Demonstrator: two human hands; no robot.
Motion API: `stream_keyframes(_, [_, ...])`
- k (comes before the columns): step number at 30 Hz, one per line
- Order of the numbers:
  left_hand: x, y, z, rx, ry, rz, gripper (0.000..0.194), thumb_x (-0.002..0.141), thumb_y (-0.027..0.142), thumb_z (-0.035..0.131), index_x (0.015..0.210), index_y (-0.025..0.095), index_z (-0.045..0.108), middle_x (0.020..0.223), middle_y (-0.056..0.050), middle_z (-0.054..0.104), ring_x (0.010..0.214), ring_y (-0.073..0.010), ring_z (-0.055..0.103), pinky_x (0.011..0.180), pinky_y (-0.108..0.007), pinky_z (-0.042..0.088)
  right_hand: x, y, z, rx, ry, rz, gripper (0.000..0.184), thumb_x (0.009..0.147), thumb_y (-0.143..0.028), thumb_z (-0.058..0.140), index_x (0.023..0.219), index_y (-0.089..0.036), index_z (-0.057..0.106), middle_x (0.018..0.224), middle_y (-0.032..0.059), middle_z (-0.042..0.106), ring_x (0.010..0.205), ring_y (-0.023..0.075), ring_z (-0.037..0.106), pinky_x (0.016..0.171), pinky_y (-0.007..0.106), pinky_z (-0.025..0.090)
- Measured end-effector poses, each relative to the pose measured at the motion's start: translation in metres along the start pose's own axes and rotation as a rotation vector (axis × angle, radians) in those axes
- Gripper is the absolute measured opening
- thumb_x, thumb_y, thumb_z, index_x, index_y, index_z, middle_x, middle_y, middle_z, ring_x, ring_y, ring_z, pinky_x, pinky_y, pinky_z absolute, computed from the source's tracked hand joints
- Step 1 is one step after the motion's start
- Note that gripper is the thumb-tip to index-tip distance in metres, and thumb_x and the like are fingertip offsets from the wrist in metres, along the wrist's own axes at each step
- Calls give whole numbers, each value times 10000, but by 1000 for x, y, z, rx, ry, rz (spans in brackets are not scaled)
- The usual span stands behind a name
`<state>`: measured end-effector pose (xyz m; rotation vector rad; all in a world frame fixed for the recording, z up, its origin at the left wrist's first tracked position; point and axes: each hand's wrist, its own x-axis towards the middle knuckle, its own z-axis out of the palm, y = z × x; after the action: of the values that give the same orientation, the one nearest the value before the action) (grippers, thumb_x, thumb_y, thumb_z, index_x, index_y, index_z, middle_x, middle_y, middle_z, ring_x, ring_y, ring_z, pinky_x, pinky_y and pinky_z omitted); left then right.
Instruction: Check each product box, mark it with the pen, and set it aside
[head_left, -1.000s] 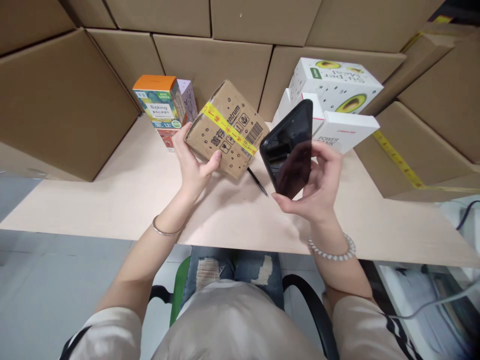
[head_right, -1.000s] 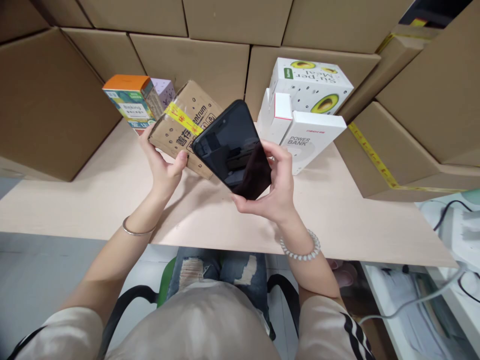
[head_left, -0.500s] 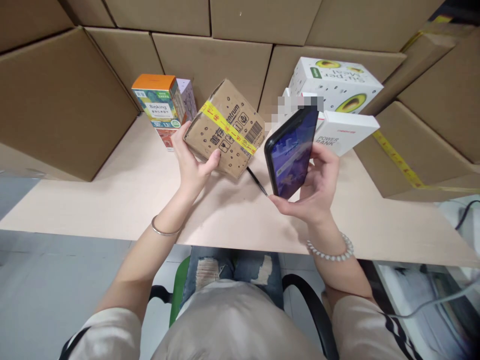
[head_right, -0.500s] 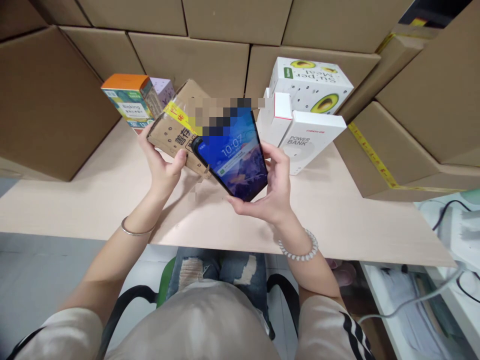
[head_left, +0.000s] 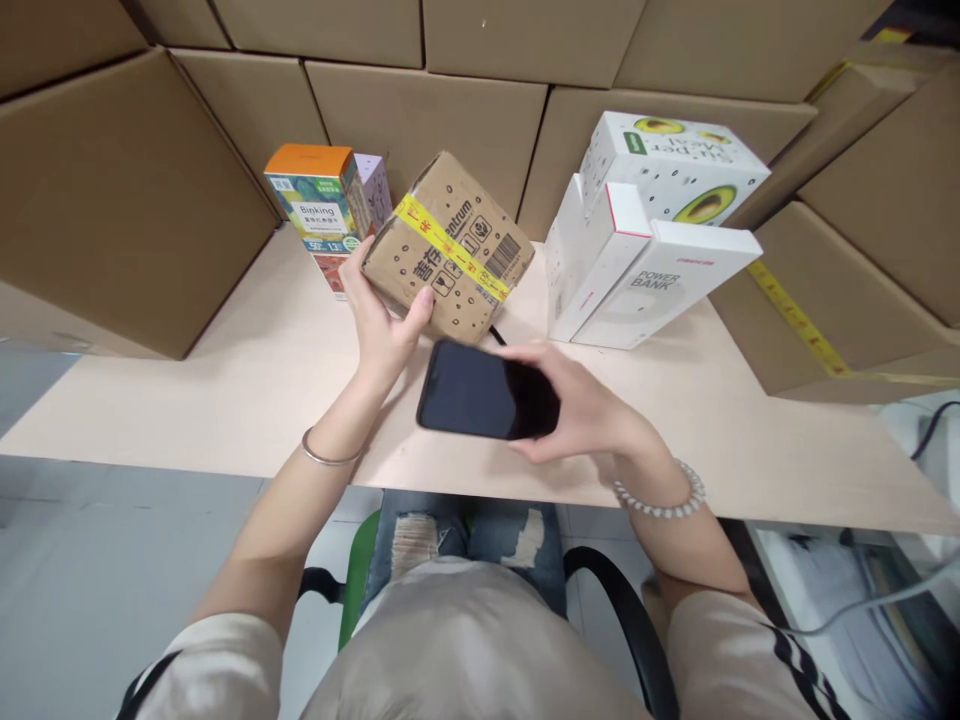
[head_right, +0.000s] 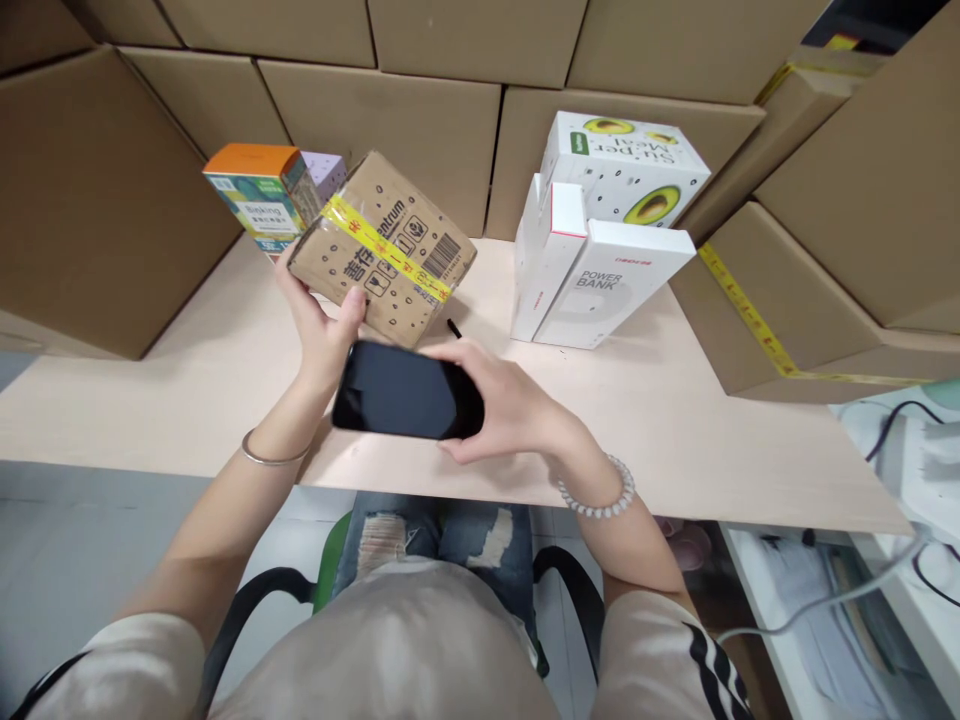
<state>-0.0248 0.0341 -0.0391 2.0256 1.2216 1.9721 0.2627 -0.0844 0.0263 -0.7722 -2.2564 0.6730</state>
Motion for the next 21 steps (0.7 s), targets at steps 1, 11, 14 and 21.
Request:
stream_keyframes(1, [1,-1,0,-6,4,-8,889,905,896,621,1559,349,372,1532,-107,493,1497,-342,507,1316,-554,383,1,-2,4,-2,-112,53,854,724,-301,881,1505,-313,534,1410,80,702,1263,325,726,1028,478,629])
stream_keyframes(11, [5,-13,-2,-1,33,-64,874,909,915,586,1550,360,375,1495,-114,498,1470,-339,515,1293,-554,389,6,14,52,-179,-415,114,734,739,-293,879,1419,-165,633,1309,157,701,1256,368,648,1149,565,534])
stream_keyframes(14, [8,-10,-6,33,0,-45,996,848,968,611,1575,324,390,1522,-139,499,1503,-379,482,1308,-584,353,7,16,53,-232,-424,126,695,726,-315,894,1360,-133,674,1253,164,672,1200,359,620,1112,548,550])
stream_keyframes(21, [11,-12,-7,127,-141,-71,925,830,871,757,1523,299,540,1524,-138,586,1484,-392,523,1294,-588,390,6,16,56,-195,-424,139,683,718,-293,871,1341,-101,668,1261,171,635,1190,349,604,1090,531,562])
